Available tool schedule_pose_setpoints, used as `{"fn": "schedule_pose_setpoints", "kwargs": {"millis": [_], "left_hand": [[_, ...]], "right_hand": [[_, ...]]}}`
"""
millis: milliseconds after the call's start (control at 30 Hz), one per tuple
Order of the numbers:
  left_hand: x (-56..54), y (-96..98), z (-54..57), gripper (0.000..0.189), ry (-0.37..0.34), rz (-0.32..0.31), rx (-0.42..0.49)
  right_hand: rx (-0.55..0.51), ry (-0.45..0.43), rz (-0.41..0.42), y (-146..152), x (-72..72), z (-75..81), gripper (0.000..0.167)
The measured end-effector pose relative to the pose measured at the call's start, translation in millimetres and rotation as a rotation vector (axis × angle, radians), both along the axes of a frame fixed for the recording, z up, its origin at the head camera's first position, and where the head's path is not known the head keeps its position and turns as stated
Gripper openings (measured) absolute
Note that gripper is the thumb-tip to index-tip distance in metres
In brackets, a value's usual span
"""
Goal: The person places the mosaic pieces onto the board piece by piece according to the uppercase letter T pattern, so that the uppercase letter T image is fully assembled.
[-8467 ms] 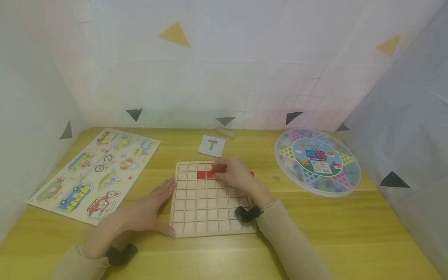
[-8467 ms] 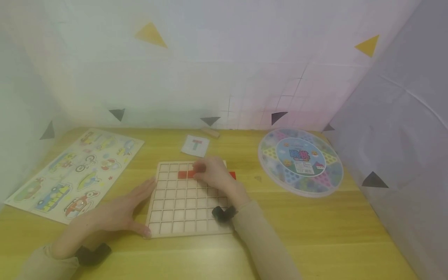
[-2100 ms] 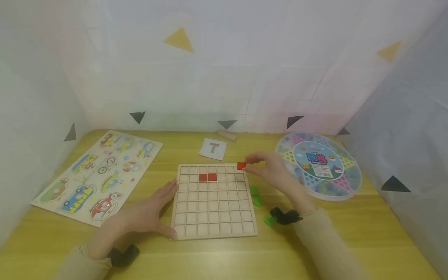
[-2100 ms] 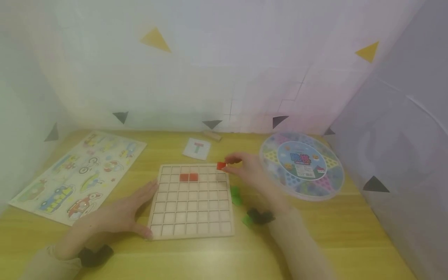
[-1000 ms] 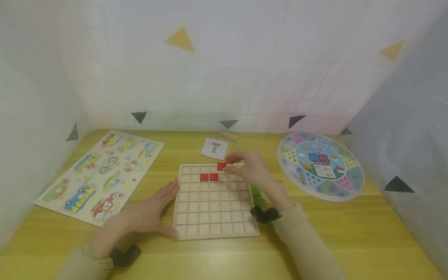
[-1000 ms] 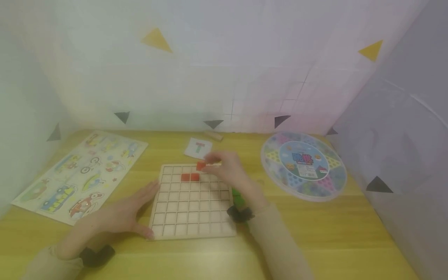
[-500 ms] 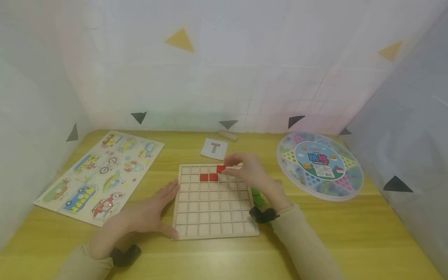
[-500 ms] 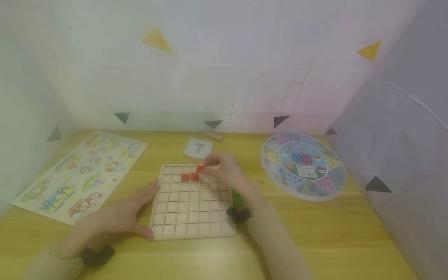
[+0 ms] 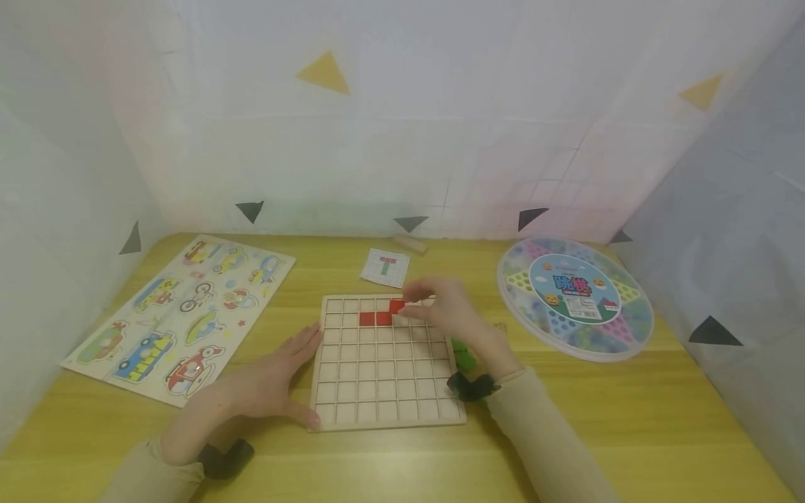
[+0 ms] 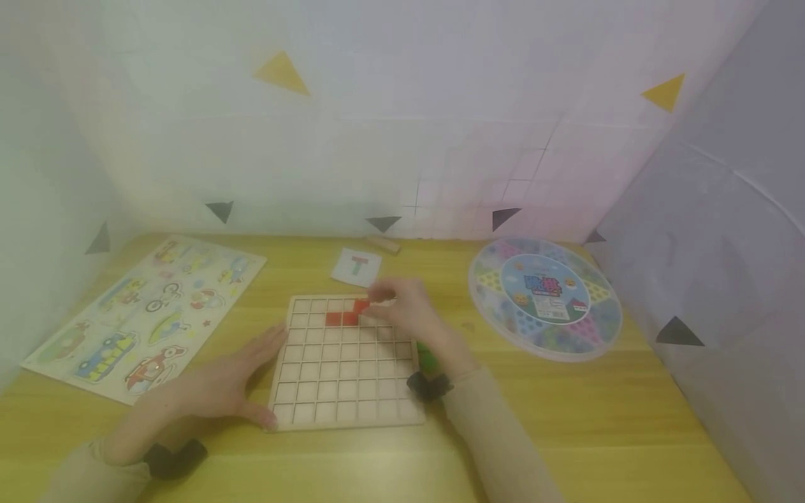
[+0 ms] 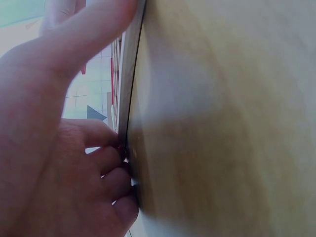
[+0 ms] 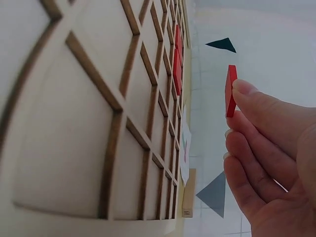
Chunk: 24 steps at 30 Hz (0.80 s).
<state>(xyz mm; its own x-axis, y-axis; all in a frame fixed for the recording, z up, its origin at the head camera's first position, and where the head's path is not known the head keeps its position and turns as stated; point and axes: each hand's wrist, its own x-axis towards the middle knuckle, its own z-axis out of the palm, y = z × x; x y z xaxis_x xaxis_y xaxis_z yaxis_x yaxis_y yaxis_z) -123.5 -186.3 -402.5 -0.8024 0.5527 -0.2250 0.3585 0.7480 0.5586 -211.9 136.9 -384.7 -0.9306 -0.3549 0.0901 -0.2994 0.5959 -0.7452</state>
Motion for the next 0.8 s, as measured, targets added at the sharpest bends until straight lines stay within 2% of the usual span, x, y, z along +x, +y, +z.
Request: {"fn": "schedule_pose_setpoints", "kwargs": {"millis": [267, 533, 800], "left_hand": [[-0.1, 0.3, 0.1, 0.134, -0.011, 0.007, 0.002], [0.2, 0.6, 1.0, 0.134, -0.008, 0.008, -0.011], [0.3, 1.0, 2.1, 0.134, -0.010, 0.012, -0.010]], "right_hand": [[-0.003, -0.041, -0.009, -1.9, -3.5, -8.5, 0.029], [0.028, -0.032, 0.001, -0.8, -5.3, -13.0, 0.031], [0.049, -0.083, -0.006, 2.0, -7.7, -17.9, 0.031]]}}
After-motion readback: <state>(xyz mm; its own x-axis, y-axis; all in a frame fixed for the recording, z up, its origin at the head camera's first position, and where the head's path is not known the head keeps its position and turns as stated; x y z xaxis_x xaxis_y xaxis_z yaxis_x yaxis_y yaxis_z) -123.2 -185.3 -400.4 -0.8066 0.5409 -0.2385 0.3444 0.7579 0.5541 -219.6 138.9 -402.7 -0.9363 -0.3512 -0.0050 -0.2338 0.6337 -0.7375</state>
